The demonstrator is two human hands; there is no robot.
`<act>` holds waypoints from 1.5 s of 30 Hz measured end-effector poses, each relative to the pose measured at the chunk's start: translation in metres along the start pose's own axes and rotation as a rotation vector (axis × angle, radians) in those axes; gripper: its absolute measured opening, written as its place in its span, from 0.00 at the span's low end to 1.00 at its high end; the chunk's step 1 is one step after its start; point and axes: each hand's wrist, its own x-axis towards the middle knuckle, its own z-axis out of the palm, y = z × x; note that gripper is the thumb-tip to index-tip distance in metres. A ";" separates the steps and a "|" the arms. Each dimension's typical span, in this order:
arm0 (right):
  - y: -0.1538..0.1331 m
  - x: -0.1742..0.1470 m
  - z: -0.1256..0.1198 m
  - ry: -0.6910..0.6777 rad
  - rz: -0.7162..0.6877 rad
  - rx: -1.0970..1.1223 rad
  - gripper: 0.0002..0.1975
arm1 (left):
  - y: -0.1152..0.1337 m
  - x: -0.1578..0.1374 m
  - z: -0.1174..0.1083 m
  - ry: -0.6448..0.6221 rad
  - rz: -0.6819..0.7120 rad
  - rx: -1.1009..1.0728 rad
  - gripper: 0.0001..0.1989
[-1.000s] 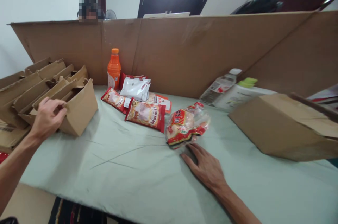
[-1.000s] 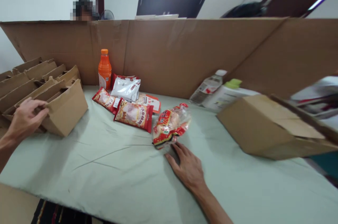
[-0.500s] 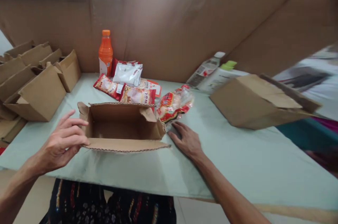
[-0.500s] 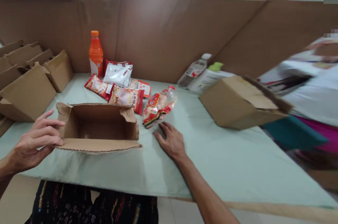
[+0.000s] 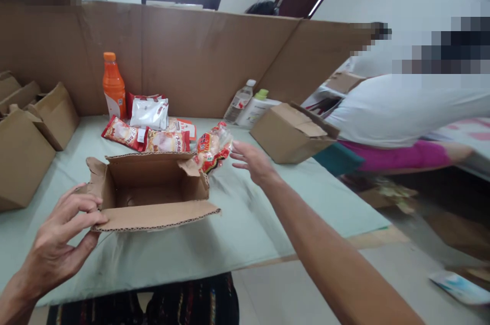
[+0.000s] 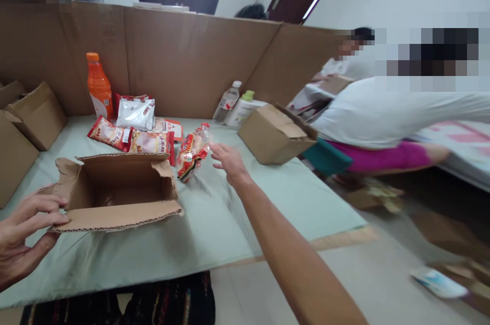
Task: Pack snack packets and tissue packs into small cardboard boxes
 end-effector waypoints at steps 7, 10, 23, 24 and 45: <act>-0.041 0.012 0.016 -0.094 0.116 -0.003 0.12 | 0.006 -0.009 0.007 0.014 -0.054 0.035 0.14; -0.042 -0.006 0.006 -0.015 0.036 0.039 0.12 | 0.009 -0.009 0.009 0.010 -0.084 0.011 0.14; -0.153 -0.109 0.012 -0.090 -0.628 0.345 0.06 | 0.016 -0.003 0.021 0.123 -0.197 0.000 0.11; -0.155 -0.114 0.018 -0.204 -0.649 0.229 0.07 | 0.017 -0.004 0.021 0.137 -0.208 0.013 0.10; -0.184 -0.112 0.046 -0.563 -0.902 -0.557 0.16 | 0.019 -0.017 0.048 0.262 -0.324 -0.089 0.14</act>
